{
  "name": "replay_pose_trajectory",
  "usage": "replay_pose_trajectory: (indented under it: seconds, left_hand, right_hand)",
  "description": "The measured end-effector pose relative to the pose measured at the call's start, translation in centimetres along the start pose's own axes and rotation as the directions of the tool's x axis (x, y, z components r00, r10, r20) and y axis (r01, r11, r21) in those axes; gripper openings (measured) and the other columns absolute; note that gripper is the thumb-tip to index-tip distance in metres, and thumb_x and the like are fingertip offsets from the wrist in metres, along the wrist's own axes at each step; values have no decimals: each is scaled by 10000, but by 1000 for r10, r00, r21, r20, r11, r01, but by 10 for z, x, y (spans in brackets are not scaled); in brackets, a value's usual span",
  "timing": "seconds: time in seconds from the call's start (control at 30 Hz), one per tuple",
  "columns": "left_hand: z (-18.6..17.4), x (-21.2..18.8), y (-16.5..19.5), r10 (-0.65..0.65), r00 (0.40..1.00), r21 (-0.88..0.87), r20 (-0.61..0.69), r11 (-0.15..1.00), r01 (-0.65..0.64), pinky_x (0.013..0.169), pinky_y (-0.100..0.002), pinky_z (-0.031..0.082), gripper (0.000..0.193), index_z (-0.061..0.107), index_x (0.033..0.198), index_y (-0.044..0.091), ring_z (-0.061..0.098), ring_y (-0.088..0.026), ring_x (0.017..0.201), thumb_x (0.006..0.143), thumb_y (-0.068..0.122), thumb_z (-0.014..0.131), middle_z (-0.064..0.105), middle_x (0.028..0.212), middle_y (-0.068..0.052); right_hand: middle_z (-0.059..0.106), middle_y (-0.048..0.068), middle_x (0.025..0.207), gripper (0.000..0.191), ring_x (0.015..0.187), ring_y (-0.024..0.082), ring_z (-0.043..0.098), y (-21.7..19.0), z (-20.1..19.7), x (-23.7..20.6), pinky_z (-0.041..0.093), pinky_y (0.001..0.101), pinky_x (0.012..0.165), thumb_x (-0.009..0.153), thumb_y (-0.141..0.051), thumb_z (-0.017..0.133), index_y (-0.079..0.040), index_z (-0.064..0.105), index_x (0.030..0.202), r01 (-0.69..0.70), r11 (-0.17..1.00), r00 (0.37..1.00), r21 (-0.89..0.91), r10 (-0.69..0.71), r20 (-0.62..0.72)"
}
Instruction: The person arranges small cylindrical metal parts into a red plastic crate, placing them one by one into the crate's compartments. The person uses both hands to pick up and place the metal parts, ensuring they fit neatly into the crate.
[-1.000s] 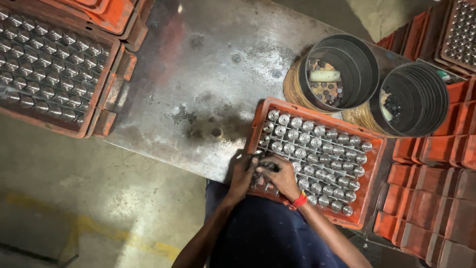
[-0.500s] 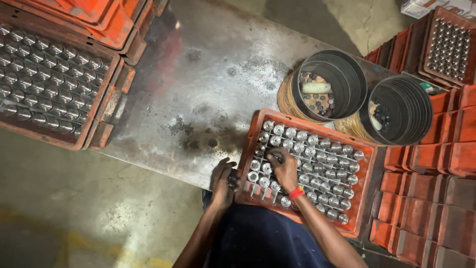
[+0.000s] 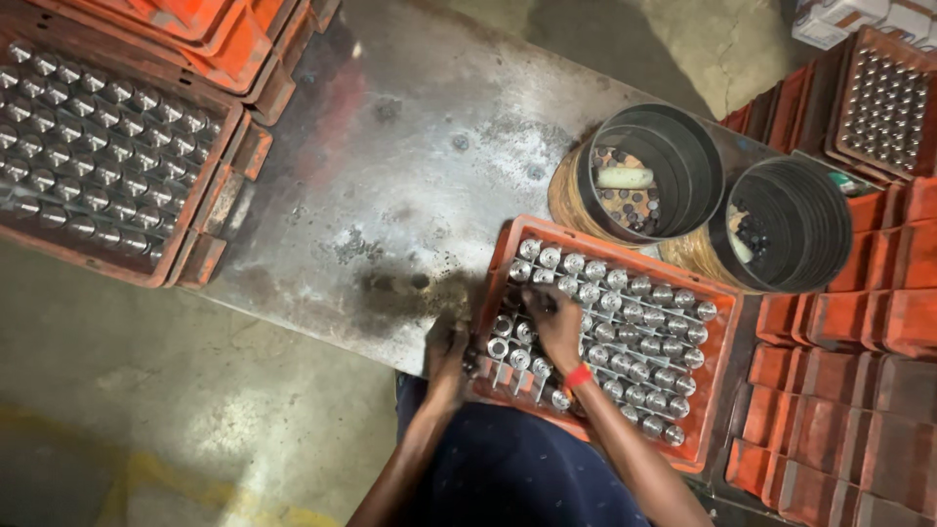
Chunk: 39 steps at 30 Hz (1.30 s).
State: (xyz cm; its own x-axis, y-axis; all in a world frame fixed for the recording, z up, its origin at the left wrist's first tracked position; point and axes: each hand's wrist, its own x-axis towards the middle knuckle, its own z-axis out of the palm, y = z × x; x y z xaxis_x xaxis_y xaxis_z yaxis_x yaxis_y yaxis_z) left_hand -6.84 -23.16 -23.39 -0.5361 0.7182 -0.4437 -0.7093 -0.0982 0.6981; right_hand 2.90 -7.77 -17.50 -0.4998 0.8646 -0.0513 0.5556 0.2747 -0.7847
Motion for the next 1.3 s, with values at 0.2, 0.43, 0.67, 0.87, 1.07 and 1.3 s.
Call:
replay_pose_trajectory:
  seconds: [0.2, 0.43, 0.67, 0.87, 1.07, 1.3]
  left_hand:
    - [15, -5, -9, -125, 972, 218, 200, 973, 80, 463, -220, 421, 268, 644, 1143, 42, 546, -35, 588, 1035, 286, 617, 626, 787, 22]
    - [12, 2, -5, -254, 966, -14, 42, 967, 254, 363, -233, 357, 237, 669, 1074, 48, 506, -83, 446, 980, 249, 584, 577, 633, -19]
    - [-2, 9, -11, -207, 978, -69, -40, 977, 204, 384, -242, 391, 160, 598, 1016, 61, 550, -109, 476, 994, 212, 646, 593, 674, -26]
    - [2, 8, -6, -228, 973, -89, -37, 971, 224, 386, -227, 394, 237, 681, 1081, 81, 512, -65, 481, 999, 292, 614, 566, 667, 11]
    - [21, 1, 10, -128, 992, 52, -17, 990, 128, 370, -239, 377, 217, 648, 1011, 50, 490, -78, 458, 1004, 266, 633, 563, 661, 0]
    - [37, 0, 26, 251, 964, 267, 89, 926, -266, 582, -211, 491, 226, 677, 1202, 11, 592, -30, 739, 1059, 186, 667, 698, 936, 0]
  right_hand:
    - [760, 36, 1108, 313, 895, 151, 699, 14, -2, -48, 580, 297, 761, 891, -113, 747, -41, 723, 1195, -81, 931, 934, 355, -53, 354]
    - [789, 61, 948, 230, 815, 186, 737, 12, -9, 0, 597, 347, 725, 845, -69, 796, -55, 739, 1068, -233, 898, 972, 374, 230, 53]
    - [783, 120, 911, 85, 805, 308, 708, -15, -11, 44, 527, 422, 750, 793, -129, 798, -90, 816, 867, 453, 829, 862, -329, -501, -77]
    - [759, 117, 843, 106, 691, 284, 704, -22, -6, 50, 538, 394, 684, 871, -196, 769, -125, 807, 939, 285, 934, 947, -216, -309, -86]
    - [744, 159, 793, 155, 707, 332, 713, -10, -8, 62, 534, 437, 663, 824, -211, 820, -93, 792, 922, 269, 913, 956, -306, -291, -27]
    - [780, 134, 979, 221, 860, 210, 735, 10, -1, 12, 564, 352, 760, 961, -227, 711, -73, 748, 1114, 36, 997, 999, 71, -34, -35]
